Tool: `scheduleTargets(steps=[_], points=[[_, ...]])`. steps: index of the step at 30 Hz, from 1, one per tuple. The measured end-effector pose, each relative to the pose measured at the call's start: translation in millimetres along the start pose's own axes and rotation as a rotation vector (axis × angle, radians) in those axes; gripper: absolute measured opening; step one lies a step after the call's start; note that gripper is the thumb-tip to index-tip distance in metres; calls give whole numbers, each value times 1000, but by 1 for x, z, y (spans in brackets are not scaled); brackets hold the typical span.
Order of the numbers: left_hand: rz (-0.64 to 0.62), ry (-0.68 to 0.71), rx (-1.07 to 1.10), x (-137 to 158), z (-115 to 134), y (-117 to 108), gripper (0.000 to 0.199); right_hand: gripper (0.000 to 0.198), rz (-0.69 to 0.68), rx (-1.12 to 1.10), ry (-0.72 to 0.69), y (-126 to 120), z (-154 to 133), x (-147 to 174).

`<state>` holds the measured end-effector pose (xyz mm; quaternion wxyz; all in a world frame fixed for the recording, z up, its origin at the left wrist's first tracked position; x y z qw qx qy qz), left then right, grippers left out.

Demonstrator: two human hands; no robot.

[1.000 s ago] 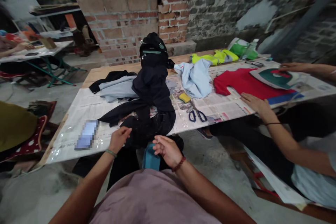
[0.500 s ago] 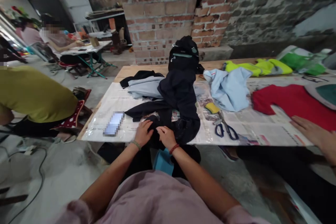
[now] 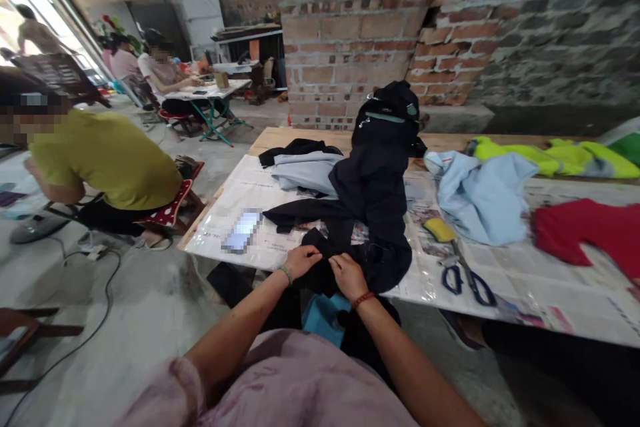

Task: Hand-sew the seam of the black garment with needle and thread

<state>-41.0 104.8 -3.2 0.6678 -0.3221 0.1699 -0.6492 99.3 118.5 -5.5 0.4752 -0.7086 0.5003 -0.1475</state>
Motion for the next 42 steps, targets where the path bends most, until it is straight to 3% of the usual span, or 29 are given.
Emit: scheduleTargets(steps=[10, 17, 21, 25, 28, 30, 33, 37, 42], points=[[71, -72, 34, 7, 1, 8, 25, 34, -129, 458, -117, 12, -21, 1], [59, -74, 77, 9, -2, 11, 27, 31, -133, 409, -104, 18, -14, 2], [110, -37, 63, 9, -3, 11, 26, 29, -12, 292, -136, -1, -17, 10], [112, 25, 97, 12, -4, 12, 25, 28, 228, 177, -153, -45, -11, 29], [115, 52, 147, 13, -4, 10, 25, 29, 343, 170, -32, -80, 21, 47], [123, 74, 182, 12, -4, 8, 25, 32, 414, 152, 120, -102, 58, 63], [128, 118, 206, 9, -4, 7, 23, 38, 524, 61, 469, -130, 131, 95], [135, 150, 258, 4, -7, 6, 25, 46, 565, -211, 918, -145, 217, 143], [128, 142, 264, 0, -7, 4, 29, 44, 631, -352, 1034, -154, 255, 162]])
Point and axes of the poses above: each hand's wrist, its own x-axis away from the middle knuckle, its own y-axis out of the palm, z = x × y, the point moved 6 cm from there along -x, towards the middle knuckle, and after that the axes turned 11 degrees about x, right-handed, at the moved point
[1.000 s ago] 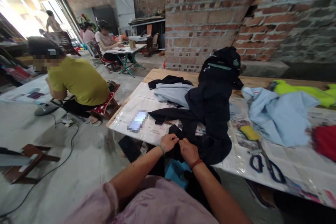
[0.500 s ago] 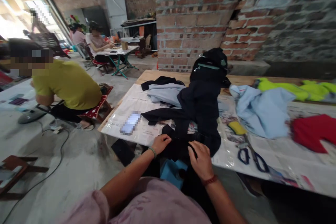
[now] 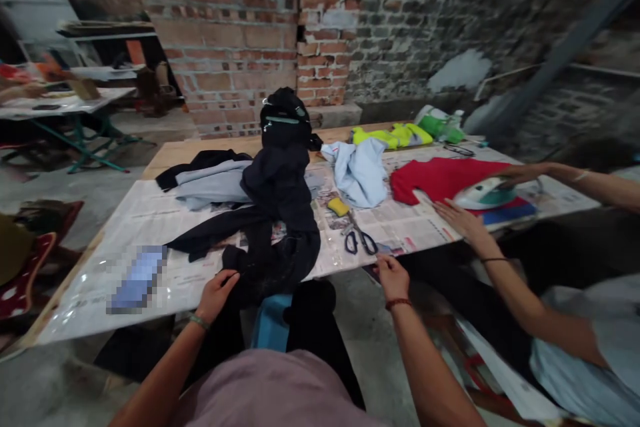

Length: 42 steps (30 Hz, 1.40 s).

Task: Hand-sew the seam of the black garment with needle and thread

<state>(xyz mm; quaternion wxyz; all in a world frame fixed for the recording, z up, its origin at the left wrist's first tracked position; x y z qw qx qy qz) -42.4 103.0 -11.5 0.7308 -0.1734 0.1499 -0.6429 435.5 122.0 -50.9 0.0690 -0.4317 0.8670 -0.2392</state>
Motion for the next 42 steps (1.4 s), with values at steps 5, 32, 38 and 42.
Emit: scheduleTargets(steps=[5, 32, 38, 42], points=[[12, -49, -7, -3, -1, -1, 31, 43, -87, 133, -50, 15, -6, 0], [411, 268, -79, -5, 63, -37, 32, 32, -435, -111, 104, 91, -9, 88], [-83, 334, -229, -53, 128, 53, 19, 32, -474, -74, 60, 95, -15, 111], [-290, 261, -544, -80, 135, 113, 19, 33, -504, -86, 63, 95, -17, 124]])
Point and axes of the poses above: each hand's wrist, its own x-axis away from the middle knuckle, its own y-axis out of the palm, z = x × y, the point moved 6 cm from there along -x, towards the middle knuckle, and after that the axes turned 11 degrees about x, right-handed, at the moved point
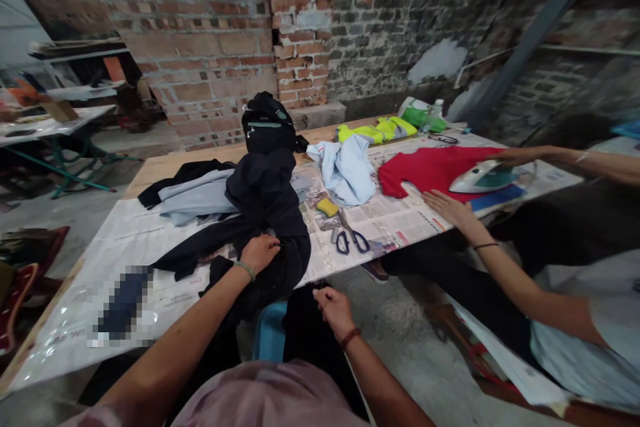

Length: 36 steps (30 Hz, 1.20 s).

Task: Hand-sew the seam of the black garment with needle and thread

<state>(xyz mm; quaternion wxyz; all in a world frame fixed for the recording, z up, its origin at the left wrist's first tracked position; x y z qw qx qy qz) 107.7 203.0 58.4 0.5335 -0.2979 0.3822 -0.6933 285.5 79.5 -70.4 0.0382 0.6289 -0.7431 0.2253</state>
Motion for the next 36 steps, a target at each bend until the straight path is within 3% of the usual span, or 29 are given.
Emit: scheduleTargets(steps=[4, 8, 10, 12, 15, 17, 20, 26, 31, 36], points=[[-100, -70, -184, -18, 6, 22, 18, 33, -16, -5, 14, 1, 2, 5], [37, -29, -160, -18, 16, 14, 24, 33, -25, 9, 20, 3, 5, 6], [154, 111, -62, -11, 30, 7, 25, 34, -31, 17, 13, 5, 7, 6], [191, 324, 71, 3, 49, 6, 25, 34, -35, 35, 3, 8, 9, 6], [89, 545, 234, 30, 74, 22, 24, 33, -21, 67, -23, 11, 11, 6], [11, 553, 318, 45, 82, 39, 23, 31, -4, 78, -77, 11, 9, 6], [-56, 416, 418, 55, 83, 67, 22, 28, 24, 104, -167, 9, 4, 7], [-14, -72, 554, 40, 51, 112, 21, 25, 98, 205, -175, 1, 2, 10], [-215, -494, 976, 32, 34, 150, 16, 26, 82, 288, -311, 4, -5, 10], [-259, -528, 1094, 30, 33, 154, 12, 26, -98, 384, -440, -12, -33, 3]])
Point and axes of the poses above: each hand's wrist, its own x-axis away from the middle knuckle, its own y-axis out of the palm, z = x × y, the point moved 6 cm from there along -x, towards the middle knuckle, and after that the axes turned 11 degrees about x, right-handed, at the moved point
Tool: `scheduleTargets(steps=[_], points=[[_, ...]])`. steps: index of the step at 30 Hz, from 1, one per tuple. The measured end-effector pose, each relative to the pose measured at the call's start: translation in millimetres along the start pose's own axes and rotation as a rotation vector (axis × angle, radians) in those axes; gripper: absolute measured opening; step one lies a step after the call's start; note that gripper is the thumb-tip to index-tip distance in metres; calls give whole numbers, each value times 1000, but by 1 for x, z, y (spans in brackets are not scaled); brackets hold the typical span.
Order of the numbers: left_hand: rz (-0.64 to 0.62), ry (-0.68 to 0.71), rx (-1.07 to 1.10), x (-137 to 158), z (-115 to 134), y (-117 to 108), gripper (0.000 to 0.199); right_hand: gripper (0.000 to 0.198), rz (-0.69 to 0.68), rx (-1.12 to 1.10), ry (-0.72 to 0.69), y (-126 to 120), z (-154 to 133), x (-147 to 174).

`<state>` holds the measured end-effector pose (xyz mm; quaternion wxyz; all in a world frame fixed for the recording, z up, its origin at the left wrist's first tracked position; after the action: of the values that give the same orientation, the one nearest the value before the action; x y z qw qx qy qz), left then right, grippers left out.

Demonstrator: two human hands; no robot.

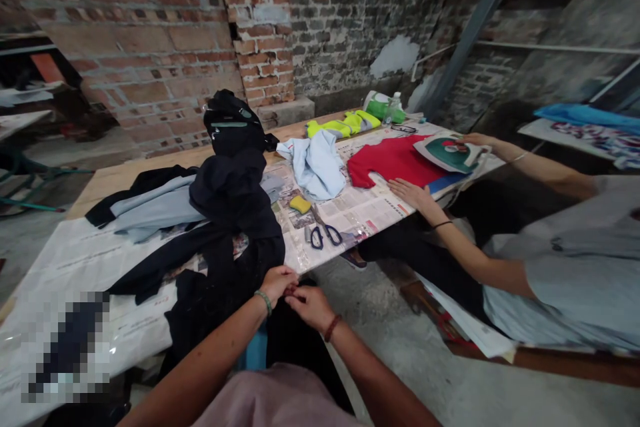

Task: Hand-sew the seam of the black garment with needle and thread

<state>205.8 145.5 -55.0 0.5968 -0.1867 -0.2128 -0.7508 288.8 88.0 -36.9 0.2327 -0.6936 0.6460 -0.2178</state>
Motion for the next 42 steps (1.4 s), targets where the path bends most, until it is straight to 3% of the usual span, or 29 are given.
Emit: scheduleTargets(steps=[2, 5, 7, 10, 14, 19, 22, 24, 27, 29, 31, 36, 42], points=[[-17, -4, 43, 0, 1, -2, 12, 30, 54, 24, 25, -28, 5, -12], [-42, -9, 86, 0, 1, -5, 11, 29, 435, 159, 139, -89, 25, -33], [-43, -6, 91, -1, 0, -6, 10, 26, 563, 379, 161, -115, 34, -49], [-40, -8, 87, -3, -1, -8, 10, 36, 429, 656, 167, -121, 41, -81], [-42, -27, 78, -6, -4, -9, 11, 39, 155, 789, 354, -110, 49, -108], [-33, -30, 74, -6, -4, -9, 10, 46, 62, 496, 517, -112, 61, -120], [-38, -27, 88, -5, -4, -9, 10, 29, -3, 338, 520, -117, 66, -113], [-44, -25, 104, -4, -4, -9, 11, 21, -40, 246, 507, -119, 68, -97], [-52, -23, 134, -3, -5, -10, 13, 28, -57, 13, 449, -114, 69, -61], [-60, -19, 155, -3, -5, -10, 13, 35, -51, -433, 395, -103, 68, -33], [-66, -16, 173, -3, -4, -11, 13, 39, -93, -648, 395, -89, 70, -8], [-70, 5, 210, -1, 0, -13, 16, 42, -274, -777, 459, -52, 65, 24], [-81, 29, 268, 2, 5, -15, 20, 41, -378, -738, 445, -35, 50, 11]])
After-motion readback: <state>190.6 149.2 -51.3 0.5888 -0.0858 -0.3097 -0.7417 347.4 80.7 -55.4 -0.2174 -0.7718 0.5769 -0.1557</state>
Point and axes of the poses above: each hand's wrist, its own x-axis away from the middle knuckle, its own y-axis out of the palm, z = x × y, the point moved 6 cm from there along -x, towards the middle knuckle, and after that the axes turned 11 degrees about x, right-handed, at the moved point
